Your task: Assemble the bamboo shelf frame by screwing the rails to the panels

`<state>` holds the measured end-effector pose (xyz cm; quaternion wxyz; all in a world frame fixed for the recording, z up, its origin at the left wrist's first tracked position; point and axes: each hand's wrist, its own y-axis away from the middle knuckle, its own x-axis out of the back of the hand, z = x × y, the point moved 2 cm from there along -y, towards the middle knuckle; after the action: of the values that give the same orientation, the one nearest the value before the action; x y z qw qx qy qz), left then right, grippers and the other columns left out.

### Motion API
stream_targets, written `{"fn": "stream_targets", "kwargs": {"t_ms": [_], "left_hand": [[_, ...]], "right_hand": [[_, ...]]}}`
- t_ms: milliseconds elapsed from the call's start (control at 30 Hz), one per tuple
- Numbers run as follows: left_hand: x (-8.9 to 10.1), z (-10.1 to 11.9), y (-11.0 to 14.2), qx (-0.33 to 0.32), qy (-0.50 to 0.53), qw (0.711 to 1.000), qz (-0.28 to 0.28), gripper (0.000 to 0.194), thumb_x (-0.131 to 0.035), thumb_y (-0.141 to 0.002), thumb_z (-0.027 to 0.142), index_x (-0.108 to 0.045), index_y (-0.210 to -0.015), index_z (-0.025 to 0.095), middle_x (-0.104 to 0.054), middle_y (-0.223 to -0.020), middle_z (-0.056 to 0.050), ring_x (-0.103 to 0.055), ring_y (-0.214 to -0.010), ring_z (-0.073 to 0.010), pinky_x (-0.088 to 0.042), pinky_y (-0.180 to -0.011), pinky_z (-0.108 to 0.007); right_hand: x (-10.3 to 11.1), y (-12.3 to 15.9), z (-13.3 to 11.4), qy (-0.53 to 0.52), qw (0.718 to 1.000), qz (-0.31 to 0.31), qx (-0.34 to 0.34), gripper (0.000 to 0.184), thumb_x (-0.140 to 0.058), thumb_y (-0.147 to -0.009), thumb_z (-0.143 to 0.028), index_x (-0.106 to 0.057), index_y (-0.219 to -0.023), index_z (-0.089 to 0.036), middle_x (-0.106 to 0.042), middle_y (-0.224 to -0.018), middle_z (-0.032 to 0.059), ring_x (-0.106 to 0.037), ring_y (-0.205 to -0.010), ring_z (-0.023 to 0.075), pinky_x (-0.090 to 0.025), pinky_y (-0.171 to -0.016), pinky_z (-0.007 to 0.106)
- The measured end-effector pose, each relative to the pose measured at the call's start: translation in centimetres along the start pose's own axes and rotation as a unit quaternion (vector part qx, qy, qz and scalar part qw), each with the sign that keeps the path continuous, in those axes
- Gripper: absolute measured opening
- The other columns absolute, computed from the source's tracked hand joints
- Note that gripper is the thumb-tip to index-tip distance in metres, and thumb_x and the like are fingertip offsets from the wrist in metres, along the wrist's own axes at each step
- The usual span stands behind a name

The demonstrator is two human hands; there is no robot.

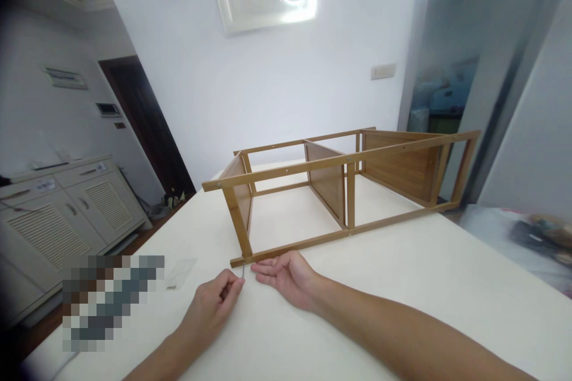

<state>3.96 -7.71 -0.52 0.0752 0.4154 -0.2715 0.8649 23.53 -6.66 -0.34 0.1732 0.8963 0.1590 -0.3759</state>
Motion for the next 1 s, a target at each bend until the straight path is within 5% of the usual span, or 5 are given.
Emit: {"fn": "stream_targets", "kwargs": {"t_ms": [300,467,667,1000], "left_hand": [[0.1,-0.2,-0.5,0.094,0.121,0.988,-0.007,0.026,-0.049,-0.09,0.045,-0.055,-0.077,0.023,-0.066,-0.066,0.001,-0.058,-0.055,-0.0137,-0.041,-0.058,-0.025],[-0.8,-0.8,-1.0,0.221,0.314,0.923,-0.016,0.041,-0.063,-0.076,0.06,-0.056,-0.077,0.02,-0.073,-0.079,-0.005,-0.054,-0.04,-0.0103,-0.037,-0.042,-0.024],[-0.5,-1.0,-1.5,0.29,0.444,0.847,-0.037,0.049,-0.083,-0.058,0.055,-0.06,-0.074,0.016,-0.074,-0.079,-0.01,-0.068,-0.063,-0.016,-0.049,-0.055,-0.024],[-0.1,-0.7,-1.8,0.318,0.473,0.819,-0.068,0.045,-0.088,-0.057,0.044,-0.056,-0.072,0.016,-0.066,-0.065,-0.001,-0.06,-0.058,-0.0094,-0.043,-0.054,-0.02]], "right_hand": [[0.3,-0.6,0.0,-0.024,1.0,0.006,-0.013,0.036,-0.053,-0.058,-0.007,-0.067,-0.09,-0.002,-0.062,-0.118,0.0256,-0.058,-0.122,0.0305,-0.045,-0.105,0.041],[0.4,-0.9,0.2,-0.036,0.999,0.01,-0.001,0.024,-0.053,-0.06,-0.01,-0.065,-0.08,-0.005,-0.065,-0.11,0.0245,-0.059,-0.12,0.0307,-0.047,-0.102,0.044],[0.5,-1.0,0.1,-0.048,0.999,0.009,-0.005,0.024,-0.054,-0.06,-0.009,-0.065,-0.081,-0.005,-0.064,-0.11,0.0239,-0.06,-0.117,0.0313,-0.047,-0.101,0.045],[-0.1,-0.3,-0.1,-0.046,0.999,0.021,-0.015,0.028,-0.053,-0.06,-0.006,-0.066,-0.085,-0.006,-0.068,-0.094,0.0151,-0.068,-0.092,0.0223,-0.051,-0.09,0.035]]}}
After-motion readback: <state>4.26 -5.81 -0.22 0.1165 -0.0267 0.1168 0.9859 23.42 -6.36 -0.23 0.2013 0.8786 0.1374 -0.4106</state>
